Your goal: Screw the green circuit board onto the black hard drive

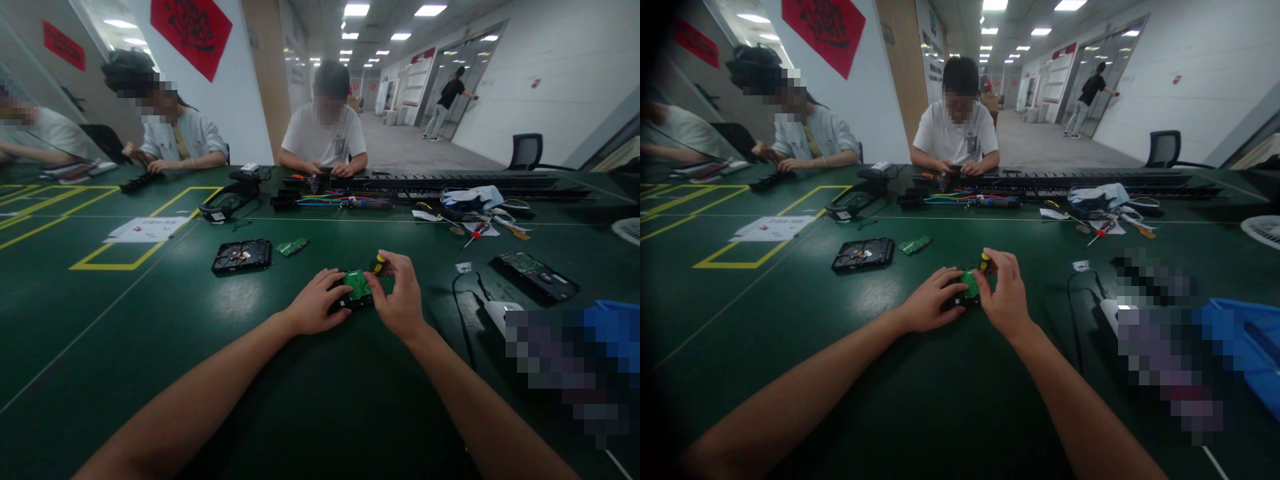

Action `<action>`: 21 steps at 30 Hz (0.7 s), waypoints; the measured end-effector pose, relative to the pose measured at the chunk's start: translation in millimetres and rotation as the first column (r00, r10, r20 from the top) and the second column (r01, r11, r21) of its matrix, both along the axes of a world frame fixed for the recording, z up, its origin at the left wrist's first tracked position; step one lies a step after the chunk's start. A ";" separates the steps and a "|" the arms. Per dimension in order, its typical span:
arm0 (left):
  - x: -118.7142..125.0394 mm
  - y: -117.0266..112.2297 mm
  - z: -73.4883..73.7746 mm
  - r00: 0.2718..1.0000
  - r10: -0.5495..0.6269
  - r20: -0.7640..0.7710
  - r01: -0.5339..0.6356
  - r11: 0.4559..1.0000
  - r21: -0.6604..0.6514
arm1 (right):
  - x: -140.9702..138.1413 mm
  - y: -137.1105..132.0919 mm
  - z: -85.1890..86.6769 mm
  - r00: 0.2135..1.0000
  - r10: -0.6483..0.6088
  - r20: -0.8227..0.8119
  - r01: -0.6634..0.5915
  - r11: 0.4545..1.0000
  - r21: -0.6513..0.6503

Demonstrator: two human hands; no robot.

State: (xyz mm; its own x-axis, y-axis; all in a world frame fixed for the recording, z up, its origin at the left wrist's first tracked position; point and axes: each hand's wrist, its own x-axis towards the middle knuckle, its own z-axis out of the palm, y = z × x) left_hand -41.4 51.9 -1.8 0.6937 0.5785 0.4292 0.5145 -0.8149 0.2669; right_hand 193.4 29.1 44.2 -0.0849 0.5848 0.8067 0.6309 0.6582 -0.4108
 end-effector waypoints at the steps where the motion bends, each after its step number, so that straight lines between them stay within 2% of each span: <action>1: 0.1 -0.2 0.4 1.000 -0.001 0.000 0.001 1.000 -0.004 | 0.0 -0.2 -0.3 1.000 0.003 -0.004 -0.003 1.000 0.000; 21: 0.3 -3.1 0.3 0.999 0.036 -0.036 -0.038 0.998 -0.052 | 9.8 -2.4 10.4 0.999 0.008 0.041 -0.007 1.000 -0.021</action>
State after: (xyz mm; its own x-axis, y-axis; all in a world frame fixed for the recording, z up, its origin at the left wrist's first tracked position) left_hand -41.2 48.8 -1.5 0.6856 0.6250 0.3733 0.5534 -0.7806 0.2905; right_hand 203.1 26.7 54.5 -0.1222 0.6005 0.7902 0.6429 0.6545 -0.3979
